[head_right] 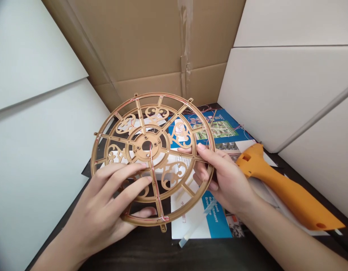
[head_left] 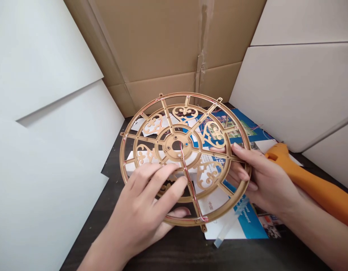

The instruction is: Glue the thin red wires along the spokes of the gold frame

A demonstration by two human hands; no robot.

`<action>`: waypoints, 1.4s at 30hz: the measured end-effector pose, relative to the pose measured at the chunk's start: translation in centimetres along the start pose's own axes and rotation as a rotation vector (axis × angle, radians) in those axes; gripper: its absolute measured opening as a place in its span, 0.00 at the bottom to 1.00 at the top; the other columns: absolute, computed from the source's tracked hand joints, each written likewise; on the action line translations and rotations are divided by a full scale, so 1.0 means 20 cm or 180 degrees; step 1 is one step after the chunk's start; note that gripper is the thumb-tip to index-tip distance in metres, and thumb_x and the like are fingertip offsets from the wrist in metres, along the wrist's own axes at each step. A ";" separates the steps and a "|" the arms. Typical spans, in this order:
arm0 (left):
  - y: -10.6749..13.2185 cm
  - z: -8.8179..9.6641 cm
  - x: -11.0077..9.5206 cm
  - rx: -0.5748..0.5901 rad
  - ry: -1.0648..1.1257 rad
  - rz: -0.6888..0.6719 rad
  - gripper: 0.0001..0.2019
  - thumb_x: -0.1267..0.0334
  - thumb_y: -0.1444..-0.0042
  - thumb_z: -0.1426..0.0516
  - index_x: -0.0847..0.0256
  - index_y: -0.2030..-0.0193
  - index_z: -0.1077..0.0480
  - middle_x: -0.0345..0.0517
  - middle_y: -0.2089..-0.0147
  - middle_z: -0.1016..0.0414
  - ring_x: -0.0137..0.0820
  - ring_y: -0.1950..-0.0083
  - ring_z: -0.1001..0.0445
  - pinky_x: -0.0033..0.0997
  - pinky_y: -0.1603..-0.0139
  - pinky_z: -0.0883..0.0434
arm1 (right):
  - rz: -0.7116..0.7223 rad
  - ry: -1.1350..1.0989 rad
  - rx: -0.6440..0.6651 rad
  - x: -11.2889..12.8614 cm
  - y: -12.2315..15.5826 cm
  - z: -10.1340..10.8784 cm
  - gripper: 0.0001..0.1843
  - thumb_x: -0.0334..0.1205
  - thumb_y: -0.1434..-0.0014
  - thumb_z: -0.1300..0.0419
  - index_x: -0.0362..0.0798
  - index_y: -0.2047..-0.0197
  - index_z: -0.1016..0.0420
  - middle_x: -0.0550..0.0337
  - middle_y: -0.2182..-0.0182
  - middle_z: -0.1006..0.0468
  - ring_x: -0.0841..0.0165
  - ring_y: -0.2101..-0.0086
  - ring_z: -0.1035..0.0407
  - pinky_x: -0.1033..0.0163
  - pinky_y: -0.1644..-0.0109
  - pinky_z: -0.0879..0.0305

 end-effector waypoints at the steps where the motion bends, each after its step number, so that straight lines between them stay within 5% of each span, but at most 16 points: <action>1: 0.00 0.00 0.00 0.0008 0.0013 0.0009 0.19 0.62 0.39 0.36 0.65 0.43 0.29 0.59 0.40 0.26 0.49 0.42 0.34 0.50 0.39 0.35 | 0.0000 0.0000 -0.0012 0.00 0.00 0.00 0.27 0.59 0.48 0.27 0.47 0.80 0.28 0.69 0.88 0.43 0.81 0.87 0.56 0.68 0.81 0.59; 12: 0.01 -0.01 -0.01 0.0051 0.0035 0.0078 0.21 0.71 0.43 0.38 0.61 0.42 0.28 0.56 0.39 0.28 0.46 0.41 0.35 0.48 0.36 0.37 | -0.0095 0.0056 -0.0045 0.00 0.01 0.01 0.35 0.61 0.46 0.29 0.45 0.86 0.39 0.68 0.89 0.49 0.80 0.86 0.55 0.68 0.80 0.57; 17: 0.03 -0.04 0.00 0.0046 -0.0178 0.0115 0.24 0.76 0.45 0.41 0.60 0.41 0.28 0.55 0.37 0.29 0.47 0.38 0.36 0.50 0.32 0.43 | -0.0006 0.0071 -0.0148 -0.04 0.00 0.01 0.24 0.59 0.46 0.28 0.46 0.74 0.27 0.68 0.85 0.40 0.80 0.85 0.53 0.69 0.80 0.57; 22: 0.03 -0.04 0.02 -0.0009 -0.0359 0.0371 0.27 0.75 0.44 0.40 0.57 0.36 0.31 0.56 0.33 0.33 0.47 0.34 0.39 0.51 0.30 0.46 | 0.0061 0.0030 -0.0129 -0.05 -0.02 0.00 0.23 0.59 0.46 0.28 0.47 0.63 0.23 0.68 0.81 0.37 0.79 0.84 0.50 0.71 0.82 0.55; 25: 0.03 -0.02 0.04 0.0018 -0.0382 0.0618 0.30 0.67 0.40 0.38 0.55 0.31 0.36 0.56 0.31 0.36 0.48 0.32 0.41 0.51 0.29 0.48 | 0.0089 -0.0010 -0.0086 -0.05 -0.02 -0.01 0.24 0.59 0.47 0.27 0.47 0.63 0.24 0.64 0.77 0.31 0.77 0.82 0.44 0.69 0.82 0.48; 27: 0.04 -0.02 0.06 -0.0019 -0.0220 0.0663 0.35 0.50 0.40 0.37 0.56 0.28 0.40 0.59 0.29 0.39 0.50 0.31 0.43 0.52 0.30 0.48 | 0.0116 -0.0037 -0.0103 -0.06 -0.02 -0.02 0.24 0.59 0.47 0.27 0.47 0.64 0.25 0.61 0.74 0.28 0.74 0.79 0.39 0.68 0.80 0.42; 30: 0.05 -0.01 0.05 -0.0411 0.0369 0.0296 0.45 0.32 0.43 0.43 0.64 0.29 0.41 0.64 0.34 0.35 0.51 0.34 0.40 0.53 0.33 0.42 | 0.0117 -0.0064 -0.0175 -0.07 -0.02 -0.02 0.25 0.60 0.49 0.26 0.47 0.64 0.26 0.62 0.75 0.28 0.73 0.78 0.37 0.68 0.79 0.39; 33: 0.04 0.00 -0.01 -0.0884 0.0510 -0.0259 0.24 0.45 0.35 0.43 0.62 0.42 0.30 0.56 0.49 0.25 0.45 0.43 0.33 0.52 0.35 0.38 | 0.0080 -0.0101 -0.0254 -0.08 -0.03 -0.02 0.27 0.61 0.51 0.25 0.46 0.66 0.26 0.65 0.79 0.33 0.75 0.81 0.41 0.69 0.81 0.40; 37: 0.00 0.01 -0.07 -0.1029 0.0590 -0.0653 0.10 0.60 0.33 0.44 0.63 0.52 0.27 0.48 0.60 0.22 0.36 0.55 0.30 0.38 0.46 0.30 | 0.0091 -0.0246 -0.0437 -0.09 -0.04 -0.02 0.30 0.61 0.56 0.23 0.45 0.63 0.22 0.65 0.80 0.32 0.74 0.81 0.40 0.70 0.82 0.40; 39: 0.00 0.02 -0.04 -0.1102 0.0764 -0.0278 0.09 0.67 0.37 0.43 0.64 0.52 0.27 0.49 0.59 0.23 0.35 0.57 0.30 0.37 0.51 0.29 | 0.0079 -0.0326 -0.0491 -0.08 -0.04 -0.03 0.31 0.60 0.58 0.21 0.46 0.61 0.20 0.64 0.79 0.30 0.74 0.80 0.39 0.70 0.82 0.39; 42: 0.06 0.02 0.07 -0.1510 0.1055 0.0907 0.12 0.74 0.43 0.41 0.57 0.53 0.28 0.44 0.59 0.27 0.35 0.56 0.31 0.36 0.53 0.32 | 0.0064 -0.0408 -0.0482 -0.08 -0.04 -0.03 0.31 0.59 0.58 0.21 0.47 0.60 0.19 0.63 0.79 0.28 0.74 0.80 0.39 0.70 0.81 0.38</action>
Point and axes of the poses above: each hand's wrist, its own y-axis away from the middle knuckle, its own z-axis out of the back of the hand, x = y × z, the point moved 2 cm from there along -y, towards the middle knuckle
